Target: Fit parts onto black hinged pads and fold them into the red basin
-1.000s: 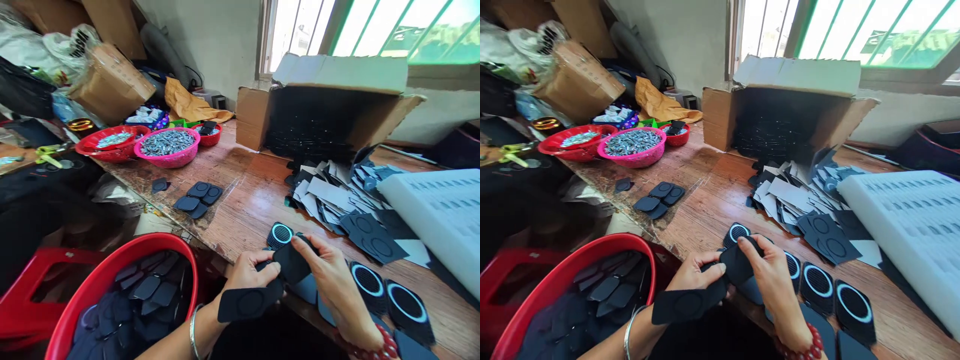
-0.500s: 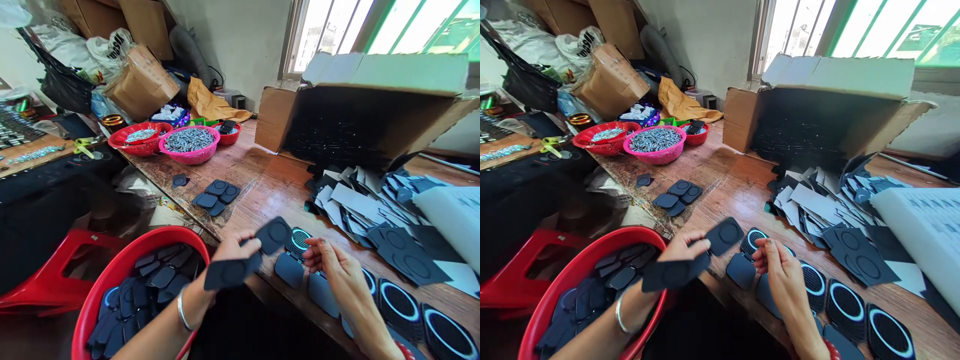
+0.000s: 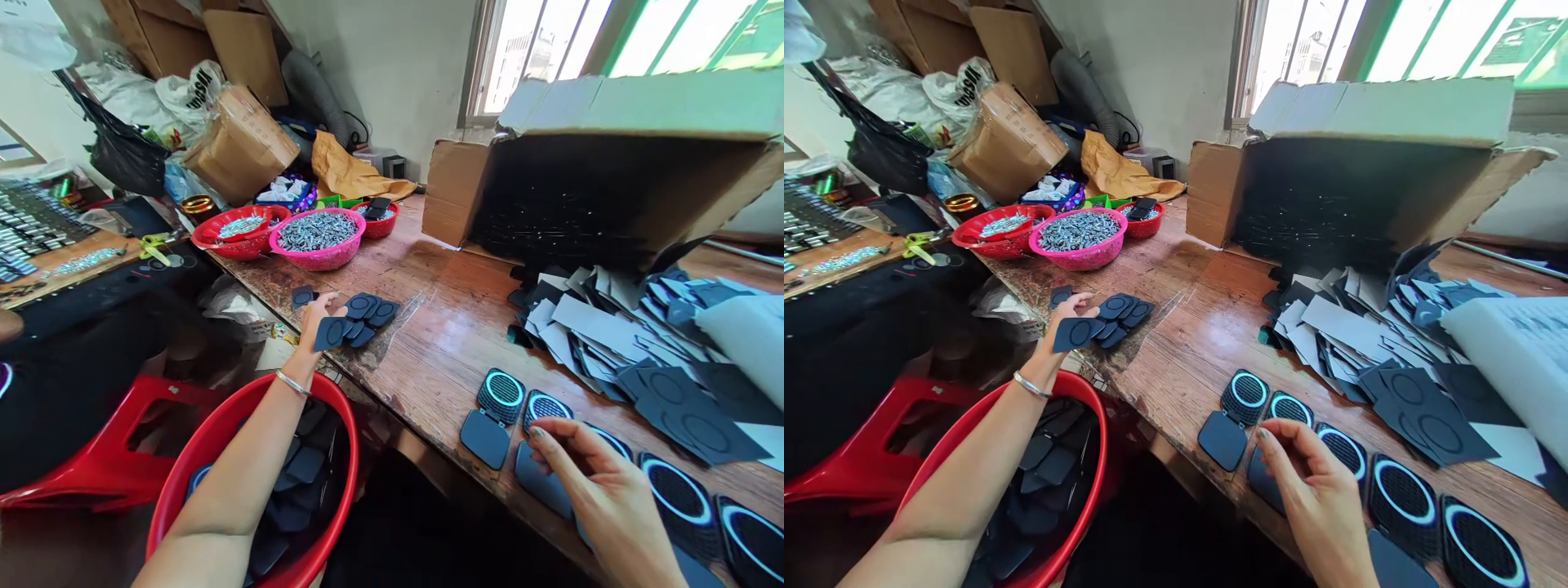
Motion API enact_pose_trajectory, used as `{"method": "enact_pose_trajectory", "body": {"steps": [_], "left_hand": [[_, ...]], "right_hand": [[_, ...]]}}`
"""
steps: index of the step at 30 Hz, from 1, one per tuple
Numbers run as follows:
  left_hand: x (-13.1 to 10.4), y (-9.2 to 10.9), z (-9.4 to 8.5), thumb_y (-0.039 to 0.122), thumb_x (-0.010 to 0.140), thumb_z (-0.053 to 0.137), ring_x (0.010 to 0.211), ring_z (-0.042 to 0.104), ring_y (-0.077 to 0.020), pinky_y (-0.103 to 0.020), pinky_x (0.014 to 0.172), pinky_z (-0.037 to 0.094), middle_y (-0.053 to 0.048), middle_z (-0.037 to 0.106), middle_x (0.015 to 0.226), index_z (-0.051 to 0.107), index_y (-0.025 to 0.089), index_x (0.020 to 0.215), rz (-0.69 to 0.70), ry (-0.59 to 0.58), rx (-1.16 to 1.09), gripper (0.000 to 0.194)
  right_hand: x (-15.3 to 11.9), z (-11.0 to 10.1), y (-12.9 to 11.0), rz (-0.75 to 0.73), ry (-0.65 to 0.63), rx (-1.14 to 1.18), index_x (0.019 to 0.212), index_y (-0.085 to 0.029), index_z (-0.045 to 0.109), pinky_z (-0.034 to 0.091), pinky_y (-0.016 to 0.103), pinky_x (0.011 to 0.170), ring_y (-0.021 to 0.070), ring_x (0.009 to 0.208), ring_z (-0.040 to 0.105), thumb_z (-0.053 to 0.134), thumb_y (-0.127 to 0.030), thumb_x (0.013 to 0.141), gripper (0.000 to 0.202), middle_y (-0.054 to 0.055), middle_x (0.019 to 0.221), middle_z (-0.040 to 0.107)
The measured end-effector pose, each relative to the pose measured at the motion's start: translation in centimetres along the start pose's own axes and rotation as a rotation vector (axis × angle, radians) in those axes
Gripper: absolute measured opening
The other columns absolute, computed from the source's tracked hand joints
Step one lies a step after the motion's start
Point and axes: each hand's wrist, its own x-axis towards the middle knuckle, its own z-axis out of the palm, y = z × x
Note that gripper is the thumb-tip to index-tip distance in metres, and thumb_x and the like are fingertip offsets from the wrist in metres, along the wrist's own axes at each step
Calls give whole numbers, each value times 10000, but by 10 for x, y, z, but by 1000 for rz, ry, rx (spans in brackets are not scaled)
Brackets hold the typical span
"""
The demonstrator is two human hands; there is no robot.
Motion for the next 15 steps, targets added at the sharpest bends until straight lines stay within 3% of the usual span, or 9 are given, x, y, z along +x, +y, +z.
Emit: {"method": "enact_pose_trajectory", "body": {"steps": [2,4,7,9,12,15], "left_hand": [[-19,14,12,209,700,697,1147,567,-265,-388,1010,428,-85,668,1092,675,170,995,62,37,-20,298],[-47,29,33,222,752,648,1128,585,-231,-360,1007,430,-82,658,1145,655,188,1069,112,2,-70,319],[-101,48,73,244,800,618,971,658,-200,-330,894,495,-77,693,1040,647,183,1074,129,-159,-161,282],[-134,57,98,224,804,616,987,656,-198,-329,898,486,-82,694,1057,649,186,1072,104,-270,-267,273],[-168,66,122,197,806,611,1037,627,-194,-330,930,456,-88,677,1111,641,185,1075,36,-313,-382,271],[-179,73,133,184,793,613,1016,613,-187,-321,914,446,-79,667,1091,631,186,1054,-10,-285,-380,262]], "right_hand": [[-5,8,-7,-59,-11,24,805,-216,741,540,229,602,178,666,649,742,-518,721,313,47,759,711],[-10,21,-17,-129,-64,60,760,-223,744,528,220,614,174,698,643,723,-470,763,248,46,772,700],[-18,41,-30,-155,-166,153,806,-225,763,508,217,585,165,704,630,686,-433,824,222,49,816,689],[-22,50,-35,-141,-200,228,880,-224,766,504,225,588,167,724,634,662,-420,859,223,53,859,690],[-26,49,-38,-176,-112,275,823,-203,727,511,240,611,166,718,623,651,-368,885,192,43,807,664],[-34,36,-41,-373,102,147,741,-192,655,498,232,568,146,659,595,660,-243,882,150,25,743,619]]}}
